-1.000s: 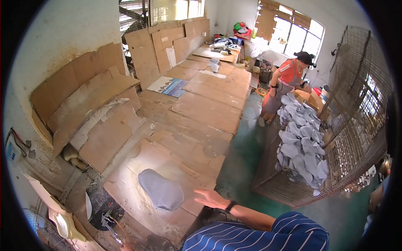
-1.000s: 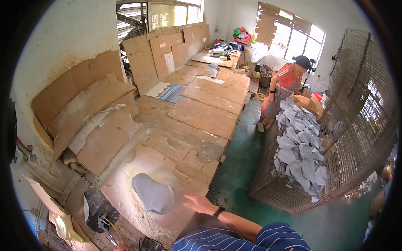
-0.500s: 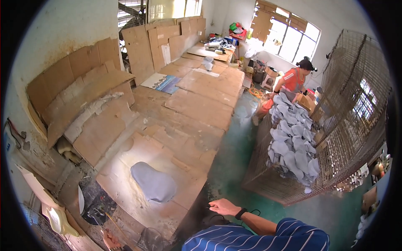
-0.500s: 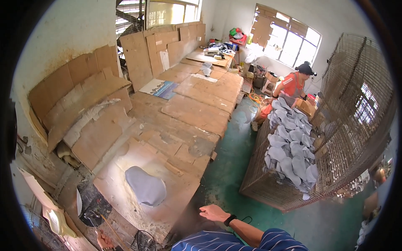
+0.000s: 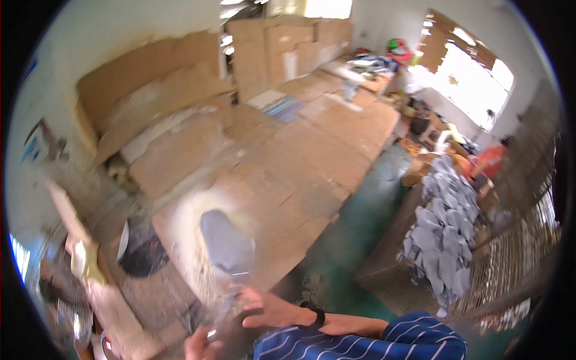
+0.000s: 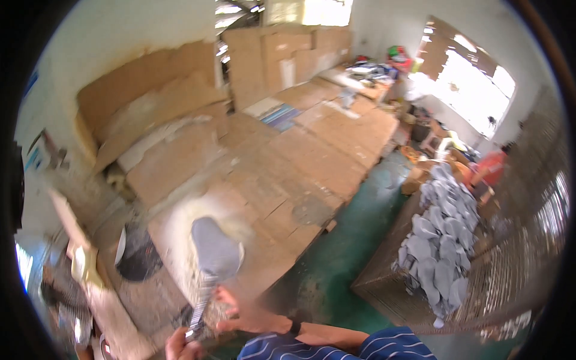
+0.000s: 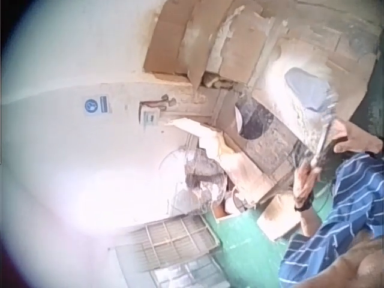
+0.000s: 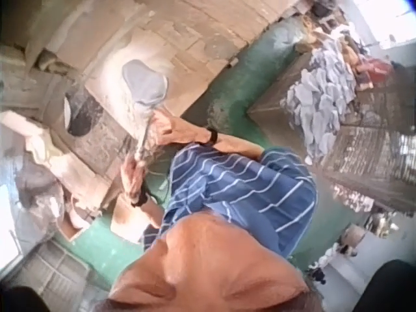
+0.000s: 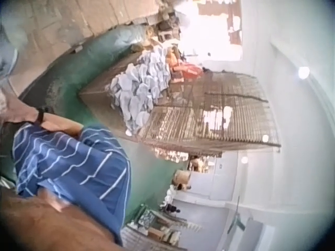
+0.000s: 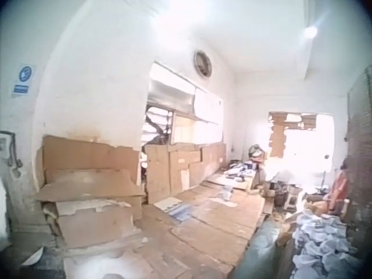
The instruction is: The person removes a shoe upper from a bag, places it onto a mold, and smooths it by hand. They then pick up a spray gun and spray the shoe upper.
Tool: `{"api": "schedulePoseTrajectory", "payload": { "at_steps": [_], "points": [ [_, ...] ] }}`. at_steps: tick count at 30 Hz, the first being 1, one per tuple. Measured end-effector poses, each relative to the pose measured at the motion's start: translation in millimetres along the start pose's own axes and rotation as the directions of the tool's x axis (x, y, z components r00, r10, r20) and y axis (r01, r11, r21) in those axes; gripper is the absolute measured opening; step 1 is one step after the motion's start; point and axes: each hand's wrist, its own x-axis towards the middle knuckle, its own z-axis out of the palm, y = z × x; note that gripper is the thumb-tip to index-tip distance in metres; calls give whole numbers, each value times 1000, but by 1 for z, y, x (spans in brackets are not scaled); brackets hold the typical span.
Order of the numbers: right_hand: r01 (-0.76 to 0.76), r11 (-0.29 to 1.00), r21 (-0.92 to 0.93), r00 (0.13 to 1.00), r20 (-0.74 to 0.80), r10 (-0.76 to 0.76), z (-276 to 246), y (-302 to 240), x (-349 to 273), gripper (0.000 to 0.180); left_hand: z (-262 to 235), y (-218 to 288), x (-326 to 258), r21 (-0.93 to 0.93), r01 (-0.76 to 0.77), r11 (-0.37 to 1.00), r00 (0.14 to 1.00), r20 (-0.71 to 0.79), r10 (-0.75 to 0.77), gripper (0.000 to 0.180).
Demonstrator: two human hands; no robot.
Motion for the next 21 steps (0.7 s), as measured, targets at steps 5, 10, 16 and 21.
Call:
{"api": "schedulePoseTrajectory", "payload": {
  "at_steps": [5, 10, 16, 21],
  "points": [
    [199, 664, 721, 831, -484, 275, -32, -44, -46, 60, 105, 35, 55, 358, -405, 842, 913, 104, 395, 40],
    [337, 819, 464, 750, -658, 64, -106, -60, -77, 51, 162, 50, 90, 281, -598, 750, 801, 202, 563, 71],
    [260, 964, 46, 663, -735, -144, -182, -83, -151, 36, 152, -27, 197, 716, -280, 639, 857, -114, 503, 93],
    [142, 900, -412, 768, -528, -363, -223, -106, -186, 44, 124, -57, 278, 915, -42, 401, 913, -129, 388, 114]
  ]
}}
